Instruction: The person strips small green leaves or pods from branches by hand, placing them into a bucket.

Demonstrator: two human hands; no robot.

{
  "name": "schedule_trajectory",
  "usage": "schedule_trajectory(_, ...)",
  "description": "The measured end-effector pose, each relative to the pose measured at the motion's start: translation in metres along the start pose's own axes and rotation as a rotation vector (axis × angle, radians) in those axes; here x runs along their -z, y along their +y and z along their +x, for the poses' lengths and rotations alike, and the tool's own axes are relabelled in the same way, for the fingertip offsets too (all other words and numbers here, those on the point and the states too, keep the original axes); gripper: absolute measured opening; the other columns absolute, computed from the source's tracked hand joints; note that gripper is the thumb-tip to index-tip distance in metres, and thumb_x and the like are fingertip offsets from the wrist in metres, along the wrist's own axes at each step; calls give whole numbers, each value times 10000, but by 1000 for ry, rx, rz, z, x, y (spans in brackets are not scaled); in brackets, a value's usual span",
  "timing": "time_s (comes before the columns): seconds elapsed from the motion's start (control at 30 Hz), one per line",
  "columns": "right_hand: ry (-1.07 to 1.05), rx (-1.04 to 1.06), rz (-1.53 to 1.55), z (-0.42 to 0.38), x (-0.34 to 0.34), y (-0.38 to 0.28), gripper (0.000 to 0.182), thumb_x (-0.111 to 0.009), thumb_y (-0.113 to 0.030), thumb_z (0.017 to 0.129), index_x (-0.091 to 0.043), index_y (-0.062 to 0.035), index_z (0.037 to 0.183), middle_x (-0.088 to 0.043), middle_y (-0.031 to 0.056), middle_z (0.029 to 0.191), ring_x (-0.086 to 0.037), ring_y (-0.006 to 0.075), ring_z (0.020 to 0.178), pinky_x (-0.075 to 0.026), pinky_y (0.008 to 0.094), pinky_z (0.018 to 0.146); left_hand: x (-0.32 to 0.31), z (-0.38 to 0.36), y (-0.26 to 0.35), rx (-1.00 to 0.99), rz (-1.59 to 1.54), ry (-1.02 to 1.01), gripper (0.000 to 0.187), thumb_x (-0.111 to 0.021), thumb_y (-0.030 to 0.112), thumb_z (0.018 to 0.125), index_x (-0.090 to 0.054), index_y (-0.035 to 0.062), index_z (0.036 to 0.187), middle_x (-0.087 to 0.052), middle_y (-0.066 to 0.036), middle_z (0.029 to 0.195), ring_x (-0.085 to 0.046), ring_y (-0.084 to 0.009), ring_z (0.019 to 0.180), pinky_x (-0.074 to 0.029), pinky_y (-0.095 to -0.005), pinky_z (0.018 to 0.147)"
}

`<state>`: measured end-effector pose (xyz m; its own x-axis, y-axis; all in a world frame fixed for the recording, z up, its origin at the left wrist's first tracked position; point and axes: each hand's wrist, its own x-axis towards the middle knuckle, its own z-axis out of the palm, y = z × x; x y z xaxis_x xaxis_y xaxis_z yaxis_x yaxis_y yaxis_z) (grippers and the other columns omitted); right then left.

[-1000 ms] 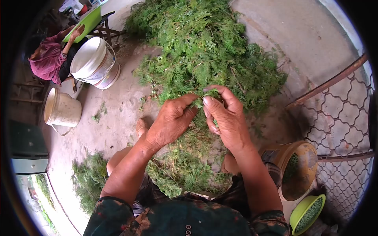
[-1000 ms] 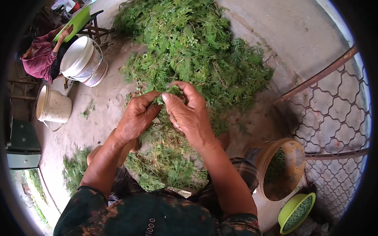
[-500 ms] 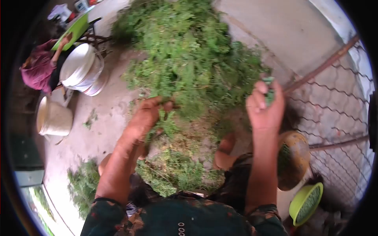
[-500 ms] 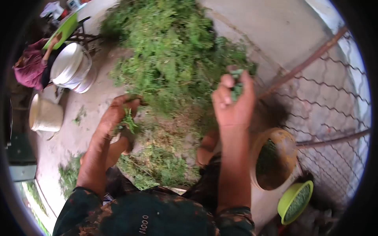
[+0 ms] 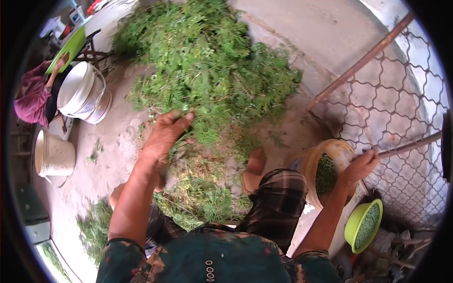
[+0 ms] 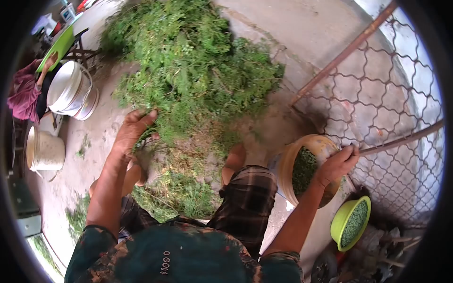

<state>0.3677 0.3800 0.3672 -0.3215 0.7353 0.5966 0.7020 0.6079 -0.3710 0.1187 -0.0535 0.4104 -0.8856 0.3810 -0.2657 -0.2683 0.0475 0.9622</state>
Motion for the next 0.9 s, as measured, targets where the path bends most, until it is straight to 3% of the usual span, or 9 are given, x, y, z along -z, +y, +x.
schedule_trajectory(0.07,-117,-177,-206,-7,-10,17,403,-545,-206,835,-495,15,1168,-617,200,989,-606,372,783,-478,420,684,2,4,-8,54,13,-115,194,-593,198,880,-641,60,1007,-615,24,786,-525,-61,697,-432,-216,649)
schedule_trajectory(0.2,-519,1,274,-30,-3,1,372,-578,-169,828,-525,33,1136,-636,162,966,-612,281,908,-473,346,757,-15,-8,11,180,97,-151,178,-591,202,881,-644,84,1003,-617,44,808,-508,-49,750,-415,-238,739)
schedule_trajectory(0.27,-618,-254,962,-33,37,-142,167,-582,-91,842,-589,5,978,-581,33,825,-553,108,745,-467,250,697,-15,-2,-7,129,113,-239,185,-590,206,881,-641,80,1005,-617,44,819,-506,-50,761,-410,-240,745)
schedule_trajectory(0.3,-708,-118,1026,-37,45,-188,194,-590,-130,853,-582,4,994,-581,33,826,-543,94,729,-460,230,671,-17,1,-13,57,99,-316,192,-589,211,881,-639,76,1008,-616,44,829,-503,-51,771,-406,-242,751)
schedule_trajectory(0.43,-1095,434,927,-61,36,-272,327,-658,-196,818,-552,2,1057,-602,72,802,-560,111,693,-457,254,608,-23,-4,-8,100,199,-367,240,-547,264,896,-637,85,1029,-596,26,868,-521,-83,799,-432,-263,739)
schedule_trajectory(0.57,-1227,348,1015,-86,1,-286,300,-648,-191,822,-558,16,1019,-596,83,758,-543,108,652,-441,256,574,-22,-8,0,-102,382,-341,247,-507,254,894,-626,83,1027,-596,-15,858,-523,-83,784,-441,-261,677)
schedule_trajectory(0.63,-1467,252,1029,-85,-3,-285,234,-634,-158,827,-565,25,954,-592,83,745,-522,99,612,-425,258,544,-22,-5,12,176,285,-365,359,-578,336,842,-597,19,1009,-581,-58,863,-554,-150,820,-431,-273,729)
schedule_trajectory(0.83,-1398,14,1098,-82,-16,-278,101,-589,-71,840,-569,13,893,-574,24,701,-493,73,608,-405,243,528,-20,-10,-2,213,154,-352,435,-607,402,823,-593,35,1056,-581,-31,815,-504,-88,653,-397,-214,531)
schedule_trajectory(0.9,-530,469,709,-72,-46,-259,82,-569,-61,852,-569,8,896,-568,16,712,-483,68,590,-396,229,497,-21,-15,7,304,171,-257,446,-624,399,815,-589,47,1087,-600,-23,836,-478,-68,585,-392,-203,504)
